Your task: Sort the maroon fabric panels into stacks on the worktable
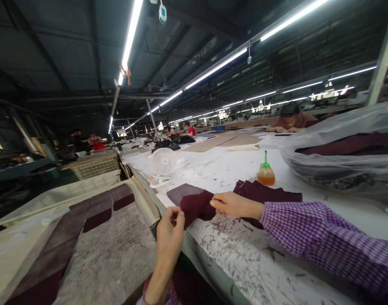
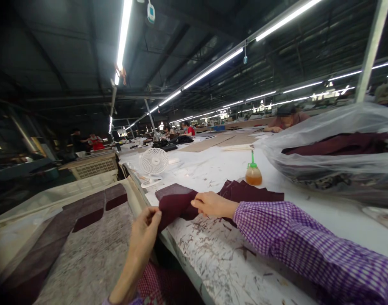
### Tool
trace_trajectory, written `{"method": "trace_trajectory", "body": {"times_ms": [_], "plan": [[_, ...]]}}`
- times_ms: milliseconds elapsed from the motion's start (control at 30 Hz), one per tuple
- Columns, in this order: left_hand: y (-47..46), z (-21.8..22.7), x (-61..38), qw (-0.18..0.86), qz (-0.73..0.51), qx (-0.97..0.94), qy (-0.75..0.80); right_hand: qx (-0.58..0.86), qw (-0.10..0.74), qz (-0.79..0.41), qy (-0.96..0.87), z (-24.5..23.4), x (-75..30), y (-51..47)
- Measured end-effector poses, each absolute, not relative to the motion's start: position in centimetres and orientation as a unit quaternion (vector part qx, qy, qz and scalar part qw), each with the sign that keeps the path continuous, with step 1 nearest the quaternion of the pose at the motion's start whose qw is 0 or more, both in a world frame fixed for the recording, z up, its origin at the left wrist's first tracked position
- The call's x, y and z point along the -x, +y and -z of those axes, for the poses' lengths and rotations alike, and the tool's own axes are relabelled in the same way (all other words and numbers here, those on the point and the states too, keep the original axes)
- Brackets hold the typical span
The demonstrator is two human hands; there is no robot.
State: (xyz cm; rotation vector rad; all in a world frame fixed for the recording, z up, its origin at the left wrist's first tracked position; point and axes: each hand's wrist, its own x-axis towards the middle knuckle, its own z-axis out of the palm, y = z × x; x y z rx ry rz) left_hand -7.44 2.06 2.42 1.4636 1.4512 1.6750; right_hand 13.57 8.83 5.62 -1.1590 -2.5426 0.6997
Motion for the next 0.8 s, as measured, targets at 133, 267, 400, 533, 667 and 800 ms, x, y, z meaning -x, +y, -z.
{"method": "trace_trajectory", "body": {"times_ms": [133, 267, 400, 533, 667, 800], "plan": [[-1.3, -1.6, 3.0, 0.15, -0.498, -0.678, 0.519, 0.434, 0.139, -0.529, -0.716, -6.5, -15.0, 6.3], [-4.0, -1.4, 0.3, 0.156, -0.442, -0.755, 0.459, 0.444, 0.171, -0.521, -0.709, -5.7, -16.4, 5.2], [-3.7, -2.1, 1.0, 0.183, -0.433, -0.757, 0.453, 0.422, 0.191, -0.474, -0.749, -4.9, -17.8, 4.9], [-0.3, -2.6, 2.6, 0.105, -0.44, -0.746, 0.489, 0.402, 0.178, -0.506, -0.742, -4.7, -18.6, 4.6], [2.1, -2.6, 1.8, 0.173, -0.365, -0.78, 0.478, 0.389, 0.179, -0.487, -0.761, -4.2, -18.5, 4.8], [2.7, -2.7, 0.9, 0.222, -0.384, -0.751, 0.489, 0.42, 0.182, -0.429, -0.779, -4.0, -18.5, 4.9]]}}
